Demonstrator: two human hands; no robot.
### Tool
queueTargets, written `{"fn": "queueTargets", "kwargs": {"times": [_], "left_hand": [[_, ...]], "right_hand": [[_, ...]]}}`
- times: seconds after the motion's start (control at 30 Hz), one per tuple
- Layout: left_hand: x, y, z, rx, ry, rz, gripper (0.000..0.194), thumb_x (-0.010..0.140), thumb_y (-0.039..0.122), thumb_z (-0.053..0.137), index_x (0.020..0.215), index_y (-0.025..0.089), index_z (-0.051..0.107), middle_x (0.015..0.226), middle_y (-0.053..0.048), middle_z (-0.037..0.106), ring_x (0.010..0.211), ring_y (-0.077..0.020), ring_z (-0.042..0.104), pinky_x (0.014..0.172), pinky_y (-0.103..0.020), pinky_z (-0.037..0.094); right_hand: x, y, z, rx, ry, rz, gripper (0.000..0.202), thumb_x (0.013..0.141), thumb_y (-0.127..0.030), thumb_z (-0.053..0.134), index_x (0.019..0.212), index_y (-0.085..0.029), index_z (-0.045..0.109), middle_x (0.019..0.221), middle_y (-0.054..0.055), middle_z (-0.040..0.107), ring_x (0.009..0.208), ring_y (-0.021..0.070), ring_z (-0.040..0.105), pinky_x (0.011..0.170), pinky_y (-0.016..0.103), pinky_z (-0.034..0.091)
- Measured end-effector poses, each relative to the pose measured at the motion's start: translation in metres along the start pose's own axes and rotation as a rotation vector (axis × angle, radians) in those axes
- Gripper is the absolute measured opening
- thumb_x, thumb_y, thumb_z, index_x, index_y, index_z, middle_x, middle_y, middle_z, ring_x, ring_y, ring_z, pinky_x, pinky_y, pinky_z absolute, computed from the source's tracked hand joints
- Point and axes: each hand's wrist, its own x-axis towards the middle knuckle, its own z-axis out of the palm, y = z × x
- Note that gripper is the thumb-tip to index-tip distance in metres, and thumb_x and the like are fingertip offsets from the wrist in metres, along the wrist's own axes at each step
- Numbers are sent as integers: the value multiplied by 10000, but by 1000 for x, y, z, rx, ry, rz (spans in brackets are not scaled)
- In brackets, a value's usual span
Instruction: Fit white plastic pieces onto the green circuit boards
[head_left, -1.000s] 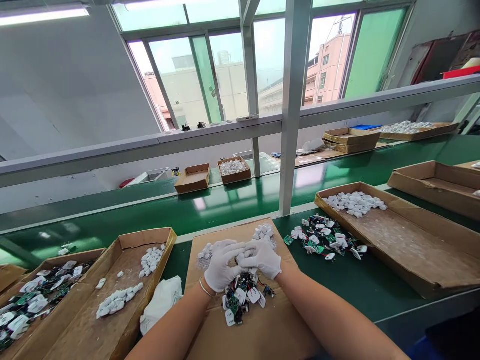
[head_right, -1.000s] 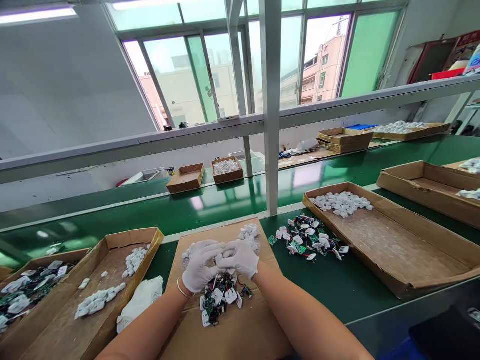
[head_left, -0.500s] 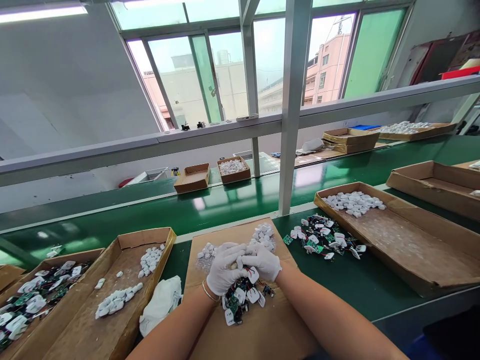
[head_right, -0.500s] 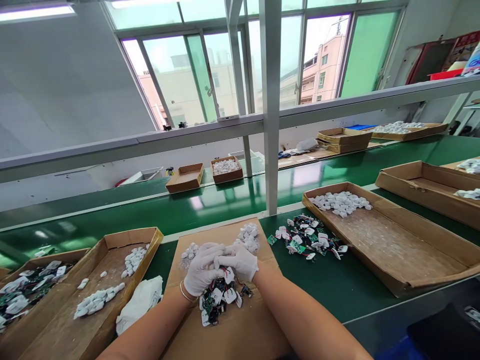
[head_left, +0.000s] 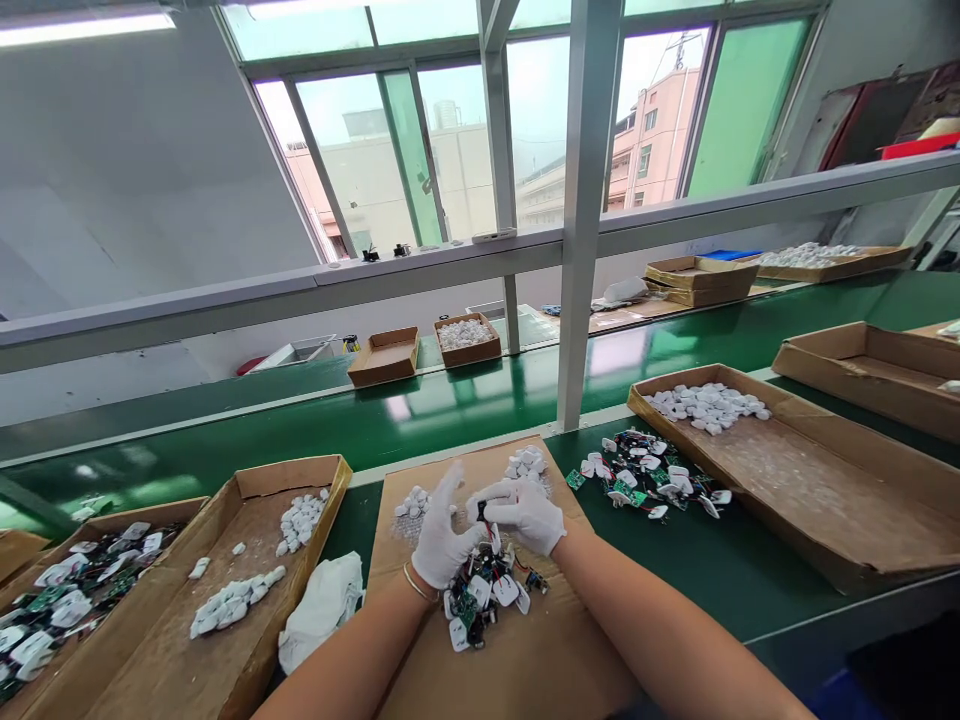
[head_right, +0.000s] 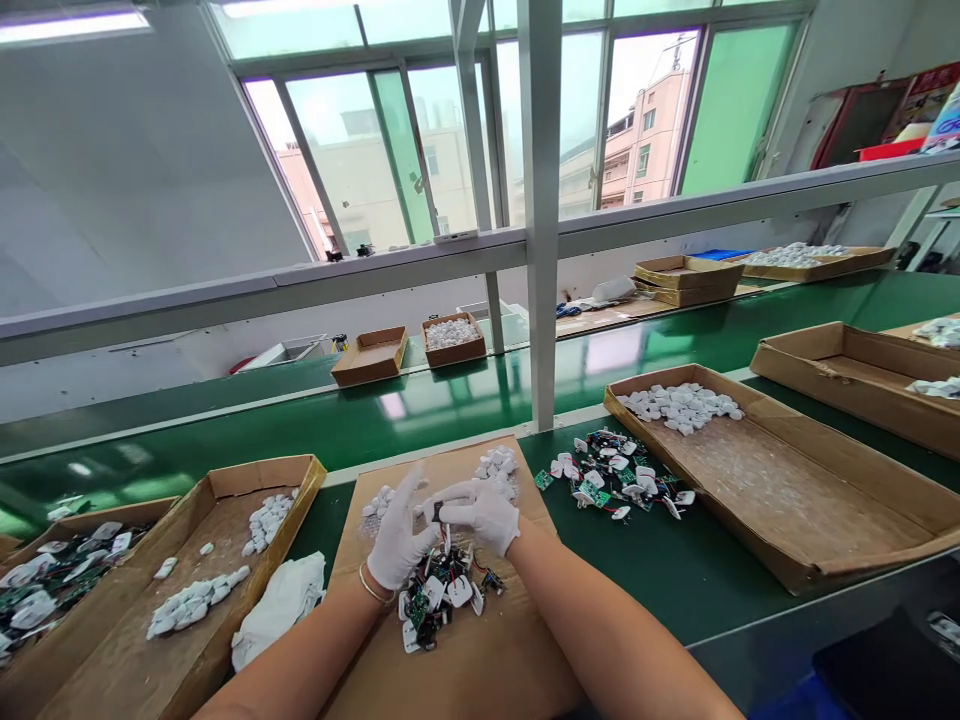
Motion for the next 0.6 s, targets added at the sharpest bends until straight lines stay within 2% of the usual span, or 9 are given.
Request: {"fn": "queueTargets", "kwargs": {"times": [0.03, 0.17, 0.23, 0.4, 0.6], "left_hand": [[1, 0, -1, 41, 18, 42, 691, 811, 431, 649, 1418, 217, 398, 1371, -146, 530, 1215, -290, 537, 1016, -475, 427], [5, 2, -10, 242, -13, 299, 462, 866, 337, 590, 1317, 253, 536, 1261, -112, 630, 1174, -289, 567, 1011, -465, 427], [8, 2, -13, 272, -21, 340, 447, 898, 362, 544, 1327, 236, 533, 1233, -116, 649, 1145, -284, 586, 981, -442, 448], [9, 3, -10, 213, -49, 290, 490, 938, 452, 448, 1367, 220, 496, 1211, -119, 657, 1090, -264, 611, 925, -405, 477], [3, 0, -6, 50, -144, 167, 493, 910, 436, 489, 1359, 235, 492, 1268, -118, 612, 1159, -279, 560, 980, -452, 444]], "right_hand": [[1, -1, -1, -20, 21, -8, 363, 650, -373, 764, 922, -135, 727, 806, 70, 696, 715, 167, 616, 661, 285, 476], [2, -5, 3, -108, 88, -87, 383, 624, -412, 780, 910, -160, 740, 849, 91, 713, 825, 219, 652, 791, 357, 503], [1, -8, 7, -122, 98, -104, 410, 616, -428, 783, 923, -159, 742, 857, 98, 718, 855, 243, 658, 823, 390, 505], [-2, -13, 15, -114, 80, -131, 419, 646, -445, 760, 941, -149, 740, 849, 99, 724, 870, 262, 665, 828, 415, 512], [1, -7, 9, -154, 85, -93, 308, 621, -369, 788, 837, -153, 750, 805, 88, 721, 868, 260, 671, 829, 400, 519]]}}
